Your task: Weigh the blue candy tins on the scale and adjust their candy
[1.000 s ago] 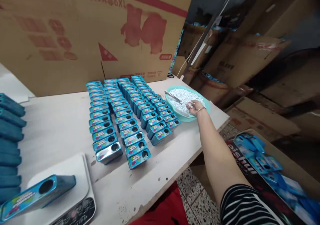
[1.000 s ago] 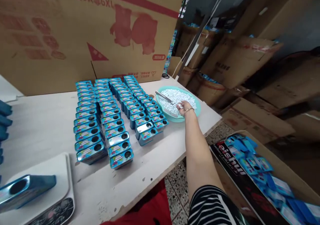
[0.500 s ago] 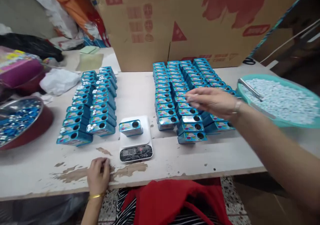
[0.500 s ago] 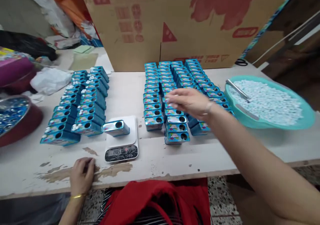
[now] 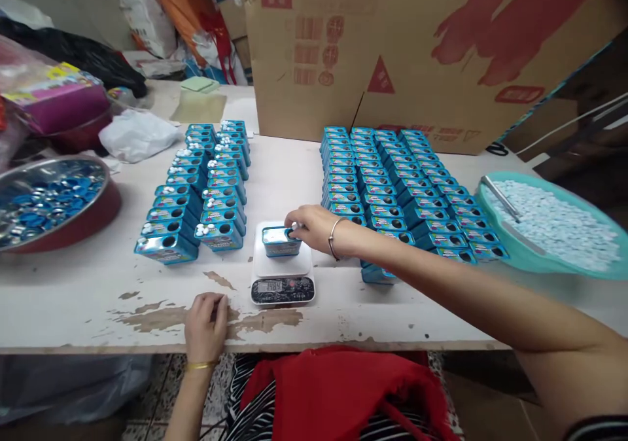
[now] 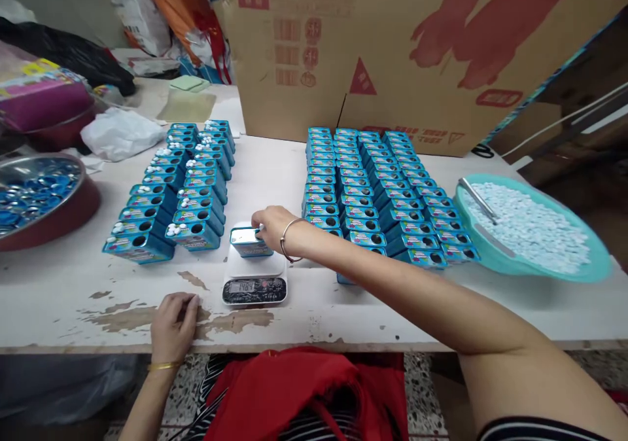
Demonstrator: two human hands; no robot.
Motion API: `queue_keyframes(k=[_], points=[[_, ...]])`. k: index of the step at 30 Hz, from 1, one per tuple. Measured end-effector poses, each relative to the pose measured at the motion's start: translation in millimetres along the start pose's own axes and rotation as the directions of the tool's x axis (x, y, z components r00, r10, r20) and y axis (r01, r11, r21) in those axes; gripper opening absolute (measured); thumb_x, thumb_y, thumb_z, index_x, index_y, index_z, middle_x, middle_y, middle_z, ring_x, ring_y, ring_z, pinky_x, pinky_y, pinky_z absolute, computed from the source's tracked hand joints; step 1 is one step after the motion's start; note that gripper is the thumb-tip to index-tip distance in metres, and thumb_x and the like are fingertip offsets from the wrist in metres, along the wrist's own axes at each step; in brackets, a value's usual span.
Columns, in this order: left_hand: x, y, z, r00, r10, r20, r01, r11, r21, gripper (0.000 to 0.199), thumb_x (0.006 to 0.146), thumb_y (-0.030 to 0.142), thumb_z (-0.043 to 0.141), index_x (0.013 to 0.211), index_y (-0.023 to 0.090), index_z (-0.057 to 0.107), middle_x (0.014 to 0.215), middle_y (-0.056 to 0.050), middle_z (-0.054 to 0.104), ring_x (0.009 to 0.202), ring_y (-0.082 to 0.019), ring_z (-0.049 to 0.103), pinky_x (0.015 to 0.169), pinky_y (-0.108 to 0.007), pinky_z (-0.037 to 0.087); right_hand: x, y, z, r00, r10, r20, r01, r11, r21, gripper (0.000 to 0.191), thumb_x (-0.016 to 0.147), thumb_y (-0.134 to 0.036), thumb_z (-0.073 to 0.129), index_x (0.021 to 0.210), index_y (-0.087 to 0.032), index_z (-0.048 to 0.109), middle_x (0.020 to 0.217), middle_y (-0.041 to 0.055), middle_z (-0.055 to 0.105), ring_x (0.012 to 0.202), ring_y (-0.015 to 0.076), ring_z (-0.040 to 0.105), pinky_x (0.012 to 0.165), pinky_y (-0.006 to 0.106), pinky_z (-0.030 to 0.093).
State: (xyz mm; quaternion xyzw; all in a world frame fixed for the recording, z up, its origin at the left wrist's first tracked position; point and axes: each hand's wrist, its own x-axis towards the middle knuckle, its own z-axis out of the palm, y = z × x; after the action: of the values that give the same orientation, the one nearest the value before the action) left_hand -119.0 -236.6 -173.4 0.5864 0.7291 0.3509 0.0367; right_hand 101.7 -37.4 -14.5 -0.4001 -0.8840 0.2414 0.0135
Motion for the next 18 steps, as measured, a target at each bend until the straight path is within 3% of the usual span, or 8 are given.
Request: queue_keyframes(k=[8,11,13,15,18], points=[[-2,1,2.1,1.0,-0.019,0.001,0.019,1.0,-0.011,0.017,0.088,0.032,0.048,0.083,0.019,0.057,0.082,-0.004,0.056,0.076,-0.016,0.054,0.072,-0.029,0.044,3,-2,4,1.0,-0.006,-0.012,0.005,0.997,-0.078,0.026,0.081,-0.011,0.063,0.106,-0.015,0.067,0.102,0.0112,0.06,0.087,0.0192,0.058,0.076,0.027,0.043],[-3,2,2.6,0.999,-0.036,0.01,0.036,0.999,-0.005,0.017,0.088,0.032,0.048,0.083,0.019,0.057,0.082,-0.004,0.056,0.076,-0.016,0.054,0.073,-0.029,0.044,2,-3,0,0.998,0.0,-0.068,0.0,1.0,0.011,0.02,0.079,-0.008,0.063,0.097,-0.013,0.069,0.092,0.0091,0.061,0.082,0.0178,0.057,0.076,0.028,0.043],[-4,2,2.8,0.999,-0.041,0.014,0.041,0.999,-0.004,0.017,0.088,0.032,0.048,0.083,0.019,0.057,0.082,-0.004,0.056,0.076,-0.016,0.054,0.073,-0.029,0.044,-1,1,-3,0.996,0.023,-0.091,-0.005,0.981,0.193,0.012,0.079,-0.008,0.062,0.088,-0.013,0.069,0.076,0.005,0.06,0.07,0.0141,0.055,0.068,0.027,0.043],[-5,2,3.1,0.999,-0.042,0.014,0.042,0.999,-0.003,0.016,0.088,0.031,0.048,0.083,0.019,0.057,0.083,-0.004,0.056,0.076,-0.016,0.054,0.073,-0.029,0.044,-4,11,-6,0.996,0.083,-0.042,-0.053,0.877,0.477,0.006,0.08,-0.011,0.061,0.083,-0.012,0.066,0.063,0.0006,0.055,0.056,0.0097,0.049,0.056,0.023,0.04],[-5,2,4.0,0.999,-0.034,0.016,0.034,0.999,0.008,0.016,0.088,0.03,0.049,0.084,0.018,0.057,0.083,-0.004,0.055,0.075,-0.015,0.054,0.072,-0.028,0.044,-12,28,-7,0.983,0.161,0.086,-0.165,0.586,0.793,0.009,0.078,-0.018,0.065,0.082,-0.011,0.061,0.057,-0.0013,0.053,0.048,0.0059,0.044,0.044,0.018,0.034]])
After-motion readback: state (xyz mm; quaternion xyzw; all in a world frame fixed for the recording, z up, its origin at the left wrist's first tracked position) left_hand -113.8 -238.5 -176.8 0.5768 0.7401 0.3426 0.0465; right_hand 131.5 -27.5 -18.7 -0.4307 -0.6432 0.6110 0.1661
